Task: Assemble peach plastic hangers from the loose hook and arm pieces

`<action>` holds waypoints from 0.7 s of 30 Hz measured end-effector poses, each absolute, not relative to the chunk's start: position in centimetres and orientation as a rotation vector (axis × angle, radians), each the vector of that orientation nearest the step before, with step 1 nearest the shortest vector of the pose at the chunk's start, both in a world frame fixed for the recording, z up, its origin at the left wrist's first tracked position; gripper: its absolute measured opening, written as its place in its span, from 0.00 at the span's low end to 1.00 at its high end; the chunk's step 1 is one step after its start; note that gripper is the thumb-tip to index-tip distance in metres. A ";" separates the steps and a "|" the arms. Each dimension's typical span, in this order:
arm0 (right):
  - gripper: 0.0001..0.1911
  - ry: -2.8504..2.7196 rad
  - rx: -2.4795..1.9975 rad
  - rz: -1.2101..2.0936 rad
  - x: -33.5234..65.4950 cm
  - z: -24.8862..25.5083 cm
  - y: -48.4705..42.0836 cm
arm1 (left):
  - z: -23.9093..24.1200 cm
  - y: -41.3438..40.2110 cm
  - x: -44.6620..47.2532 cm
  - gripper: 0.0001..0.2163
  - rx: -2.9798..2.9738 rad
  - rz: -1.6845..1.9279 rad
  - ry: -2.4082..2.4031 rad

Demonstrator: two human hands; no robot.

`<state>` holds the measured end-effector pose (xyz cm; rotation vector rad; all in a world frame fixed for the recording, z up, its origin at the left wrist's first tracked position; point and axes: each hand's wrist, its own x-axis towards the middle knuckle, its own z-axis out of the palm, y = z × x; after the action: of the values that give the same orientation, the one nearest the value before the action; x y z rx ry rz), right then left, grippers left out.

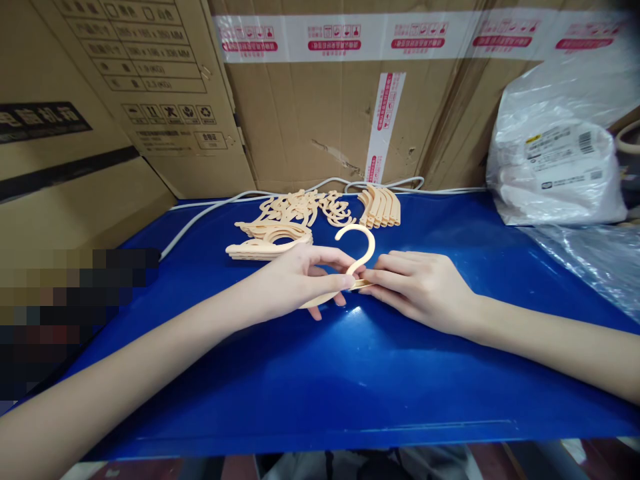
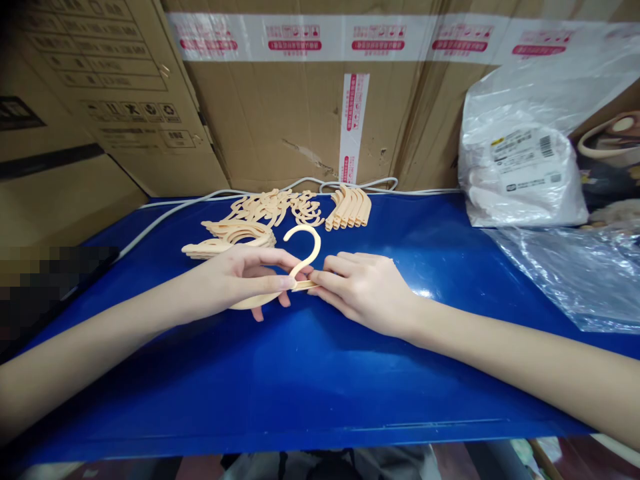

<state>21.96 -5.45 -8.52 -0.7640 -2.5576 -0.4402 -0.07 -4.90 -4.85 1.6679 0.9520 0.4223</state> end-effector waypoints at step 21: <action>0.17 -2.575 -0.723 -0.464 21.8 -8.4 -5.7 | -4.5 -5.9 0.6 0.05 1.942 0.588 0.956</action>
<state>21.79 -5.65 -8.39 -0.7234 -2.5745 -0.4645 0.56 -5.88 -4.51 1.9422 0.9564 0.5875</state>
